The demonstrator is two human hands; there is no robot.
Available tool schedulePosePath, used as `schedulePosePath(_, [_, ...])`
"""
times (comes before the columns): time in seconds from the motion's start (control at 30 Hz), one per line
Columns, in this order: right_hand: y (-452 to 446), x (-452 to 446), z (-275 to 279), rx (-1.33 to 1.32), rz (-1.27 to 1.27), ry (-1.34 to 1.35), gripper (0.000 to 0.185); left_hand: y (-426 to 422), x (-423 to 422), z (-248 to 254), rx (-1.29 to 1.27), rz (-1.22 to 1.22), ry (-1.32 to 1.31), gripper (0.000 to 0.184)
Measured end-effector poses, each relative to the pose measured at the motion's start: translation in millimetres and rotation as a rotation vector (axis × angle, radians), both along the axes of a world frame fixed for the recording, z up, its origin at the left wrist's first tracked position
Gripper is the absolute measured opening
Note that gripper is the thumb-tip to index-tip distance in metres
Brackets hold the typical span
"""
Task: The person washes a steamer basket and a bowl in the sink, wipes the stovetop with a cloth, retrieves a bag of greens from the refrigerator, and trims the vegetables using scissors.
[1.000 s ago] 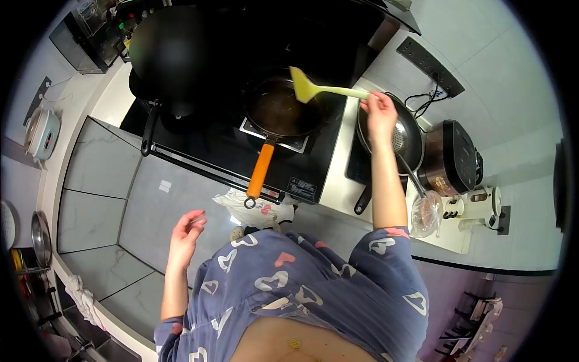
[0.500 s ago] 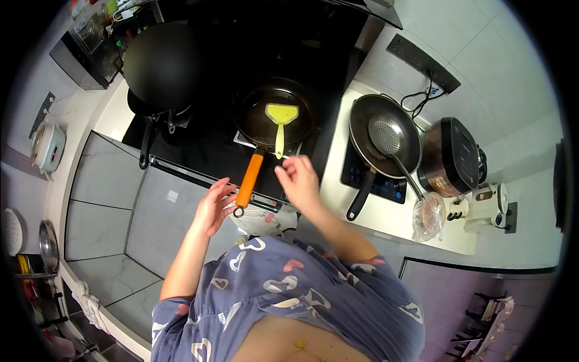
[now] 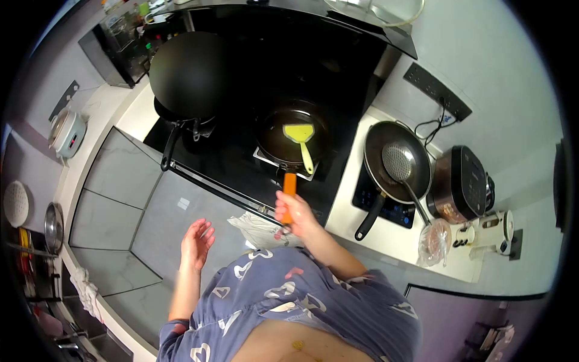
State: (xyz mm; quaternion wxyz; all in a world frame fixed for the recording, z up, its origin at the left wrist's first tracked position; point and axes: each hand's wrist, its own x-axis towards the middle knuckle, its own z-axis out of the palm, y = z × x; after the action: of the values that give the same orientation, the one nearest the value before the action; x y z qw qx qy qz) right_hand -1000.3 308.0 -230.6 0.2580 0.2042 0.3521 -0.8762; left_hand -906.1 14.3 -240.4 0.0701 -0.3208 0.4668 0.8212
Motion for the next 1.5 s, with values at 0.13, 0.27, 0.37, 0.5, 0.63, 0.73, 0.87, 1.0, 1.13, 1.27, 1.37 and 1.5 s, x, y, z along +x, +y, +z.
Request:
schedulePosePath(0.13, [43, 17, 41, 0.028, 0.218, 0.020, 0.020, -17, 34, -17, 0.007, 0.097, -0.067, 0.026])
schedulePosePath(0.27, [50, 33, 125, 0.165, 0.359, 0.023, 0.017, -21, 54, -22, 0.098, 0.190, -0.143, 0.022])
schedulePosePath(0.37, [42, 29, 181, 0.235, 0.537, 0.076, 0.018, -23, 69, -23, 0.177, 0.270, -0.131, 0.021])
schedulePosePath(0.5, [-6, 14, 250, 0.199, 0.799, 0.148, 0.016, -38, 105, -33, 0.260, 0.356, 0.063, 0.020])
schedulePosePath(0.63, [-76, -7, 285, -0.008, 1.055, 0.172, 0.016, -45, 145, 6, 0.272, 0.648, 0.070, 0.022])
schedulePosePath(0.73, [-151, 8, 314, -0.169, 1.311, 0.184, 0.019, -64, 190, -2, 0.262, 0.821, 0.133, 0.023])
schedulePosePath(0.87, [-293, 39, 346, -0.429, 1.618, -0.015, 0.026, -114, 260, -14, 0.281, 1.082, 0.249, 0.023])
schedulePosePath(1.0, [-459, 112, 382, -0.593, 1.836, -0.092, 0.030, -184, 323, -25, 0.260, 1.283, 0.380, 0.022])
schedulePosePath(1.13, [-626, 194, 438, -0.592, 2.046, -0.063, 0.019, -240, 382, -9, 0.146, 1.460, 0.459, 0.022])
schedulePosePath(1.27, [-763, 272, 492, -0.635, 2.100, 0.087, 0.018, -268, 441, -24, 0.044, 1.642, 0.519, 0.021])
schedulePosePath(1.37, [-862, 317, 519, -0.757, 2.098, 0.172, 0.021, -267, 461, -20, 0.023, 1.773, 0.485, 0.020])
schedulePosePath(1.5, [-978, 363, 535, -0.866, 1.949, 0.221, 0.008, -265, 459, -9, -0.032, 1.918, 0.530, 0.019])
